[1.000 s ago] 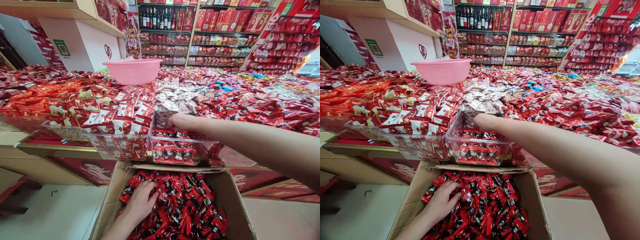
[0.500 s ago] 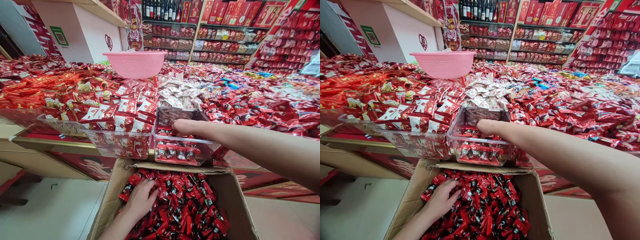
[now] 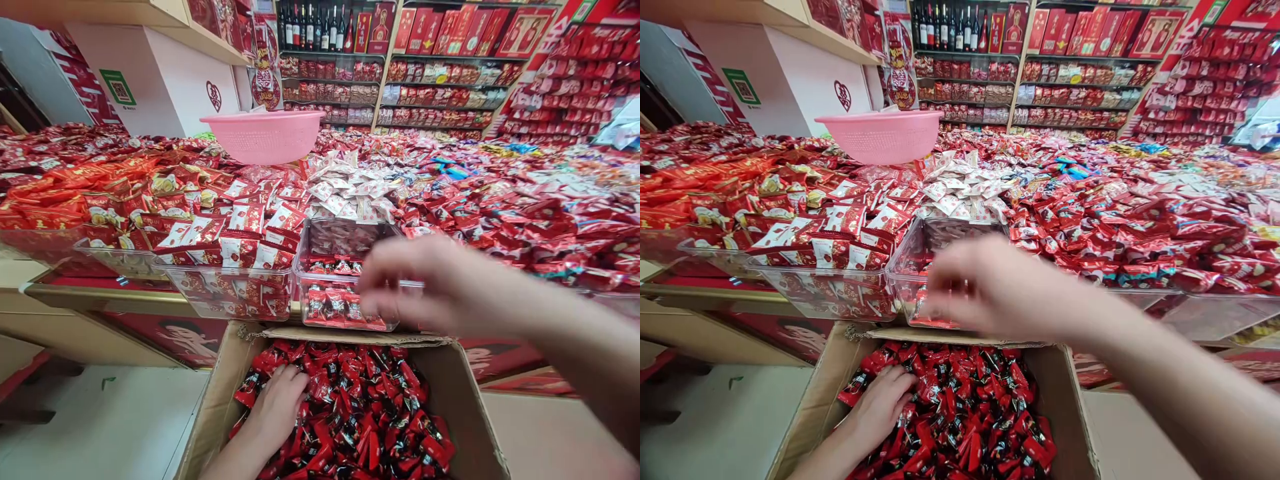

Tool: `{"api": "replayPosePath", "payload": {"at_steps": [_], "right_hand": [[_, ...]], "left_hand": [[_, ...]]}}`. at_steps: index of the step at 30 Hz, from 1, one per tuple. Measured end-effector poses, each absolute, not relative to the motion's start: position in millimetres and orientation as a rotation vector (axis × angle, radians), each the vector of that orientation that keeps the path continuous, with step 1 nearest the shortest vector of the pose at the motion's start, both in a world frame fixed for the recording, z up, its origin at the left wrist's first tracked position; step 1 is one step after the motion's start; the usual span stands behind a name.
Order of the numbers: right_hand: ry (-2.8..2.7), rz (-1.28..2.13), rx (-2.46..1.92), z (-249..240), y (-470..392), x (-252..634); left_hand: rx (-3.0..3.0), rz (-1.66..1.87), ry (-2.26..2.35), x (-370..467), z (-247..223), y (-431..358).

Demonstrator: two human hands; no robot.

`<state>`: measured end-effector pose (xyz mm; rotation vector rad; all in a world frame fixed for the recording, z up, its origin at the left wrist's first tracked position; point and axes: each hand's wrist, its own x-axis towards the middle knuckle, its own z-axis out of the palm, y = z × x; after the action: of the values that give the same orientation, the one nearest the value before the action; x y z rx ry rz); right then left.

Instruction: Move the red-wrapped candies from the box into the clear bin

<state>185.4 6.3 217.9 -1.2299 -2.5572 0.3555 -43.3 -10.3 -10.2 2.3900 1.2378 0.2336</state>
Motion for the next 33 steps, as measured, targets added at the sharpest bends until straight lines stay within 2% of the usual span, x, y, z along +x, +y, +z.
{"api": "replayPosePath", "payload": {"at_steps": [2, 3, 6, 8, 10, 15, 20, 25, 30, 33], "right_hand": [[-2.605, 0.750, -1.150, 173.2, -28.6, 178.0], [-2.576, 0.821, -1.240, 142.8, -39.4, 173.6], [-2.418, 0.805, -1.665, 49.6, -49.6, 160.6], [-2.334, 0.902, -1.695, 7.2, -47.3, 154.8], [-2.255, 0.973, -1.625, -12.8, -44.7, 153.7], [-1.747, 1.149, -1.547, -7.9, -38.5, 165.1], [-1.303, 1.292, -1.351, 2.1, -32.7, 165.2], [-1.195, 1.283, -1.306, 3.1, -39.3, 162.7], [-1.146, 1.509, -1.220, -4.6, -45.9, 163.7], [-1.324, 1.231, -1.337, -0.1, -52.2, 159.3]], "left_hand": [[2.392, 0.214, 1.227, -41.8, -9.1, -8.8], [2.393, 0.214, 1.216, -40.8, -7.2, -8.2], [2.375, 0.270, 1.134, -37.6, 3.0, -8.3], [2.285, 0.369, 1.079, -35.8, 10.1, -9.6], [2.130, 0.512, 1.080, -33.9, 14.2, -10.3], [1.717, 0.733, 1.157, -22.9, 13.7, -8.6], [1.359, 0.450, 0.900, 0.3, 15.0, -15.5], [1.274, 0.474, 0.939, 9.4, 10.8, -22.2], [1.273, 0.694, 0.949, 3.6, 6.9, -22.4], [1.224, 0.757, 1.012, 0.3, 3.3, -22.2]]}}
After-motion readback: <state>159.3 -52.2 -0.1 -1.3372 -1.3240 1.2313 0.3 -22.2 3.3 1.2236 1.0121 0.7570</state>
